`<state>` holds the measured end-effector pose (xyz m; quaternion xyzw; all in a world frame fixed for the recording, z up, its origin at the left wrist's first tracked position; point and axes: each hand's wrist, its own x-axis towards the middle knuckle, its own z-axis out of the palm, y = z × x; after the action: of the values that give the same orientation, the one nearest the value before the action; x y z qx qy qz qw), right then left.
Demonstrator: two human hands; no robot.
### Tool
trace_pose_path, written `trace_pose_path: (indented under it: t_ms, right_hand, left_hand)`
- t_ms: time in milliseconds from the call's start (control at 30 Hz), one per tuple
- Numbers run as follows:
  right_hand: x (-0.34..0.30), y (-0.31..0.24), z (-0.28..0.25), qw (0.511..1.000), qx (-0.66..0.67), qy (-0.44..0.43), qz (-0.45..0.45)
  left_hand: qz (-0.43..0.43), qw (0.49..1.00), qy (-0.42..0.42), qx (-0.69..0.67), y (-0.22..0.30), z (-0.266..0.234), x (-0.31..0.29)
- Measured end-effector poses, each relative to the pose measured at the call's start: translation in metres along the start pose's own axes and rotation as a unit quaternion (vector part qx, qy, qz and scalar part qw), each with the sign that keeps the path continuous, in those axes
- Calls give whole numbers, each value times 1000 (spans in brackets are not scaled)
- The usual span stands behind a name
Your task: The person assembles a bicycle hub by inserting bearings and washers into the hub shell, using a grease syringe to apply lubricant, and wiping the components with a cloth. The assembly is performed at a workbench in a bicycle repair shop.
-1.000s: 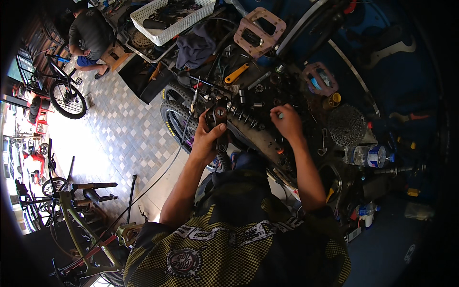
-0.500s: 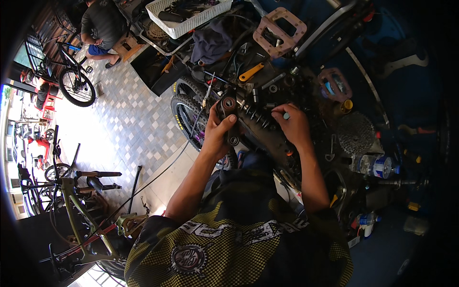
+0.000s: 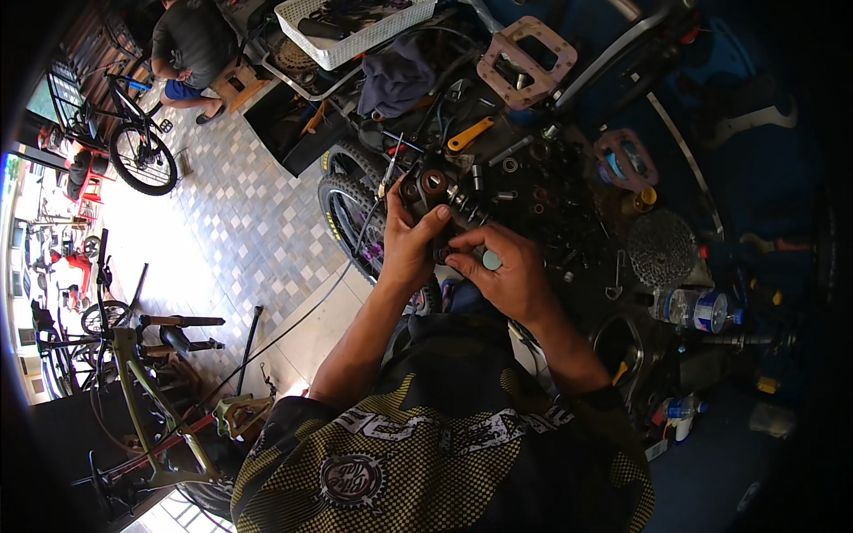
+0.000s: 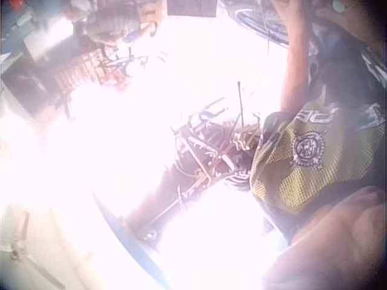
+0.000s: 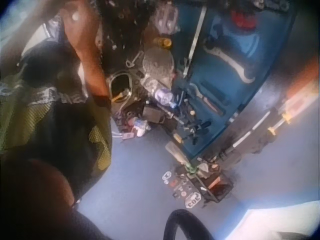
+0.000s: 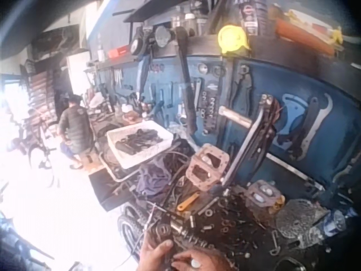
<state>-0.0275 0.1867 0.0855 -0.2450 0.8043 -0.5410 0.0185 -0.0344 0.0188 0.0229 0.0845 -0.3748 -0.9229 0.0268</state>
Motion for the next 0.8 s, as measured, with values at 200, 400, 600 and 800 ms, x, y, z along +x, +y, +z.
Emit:
trace_pose_path:
  t_ms: [200, 400, 600, 800]
  right_hand:
    - [-1, 0, 5, 993, -85, 25, -81]
    - [-8, 0, 10, 944, -260, 58, -197]
    - [-11, 1, 7, 935, -290, 38, -199]
    - [-6, 3, 5, 951, -241, 38, -189]
  left_hand:
    - [19, 1000, 16, 13, 2, 6, -3]
    - [-6, 999, 51, 3, 6, 6, -1]
    - [22, 997, 68, 13, 10, 13, -2]
    - [4, 999, 48, -12, 12, 13, -3]
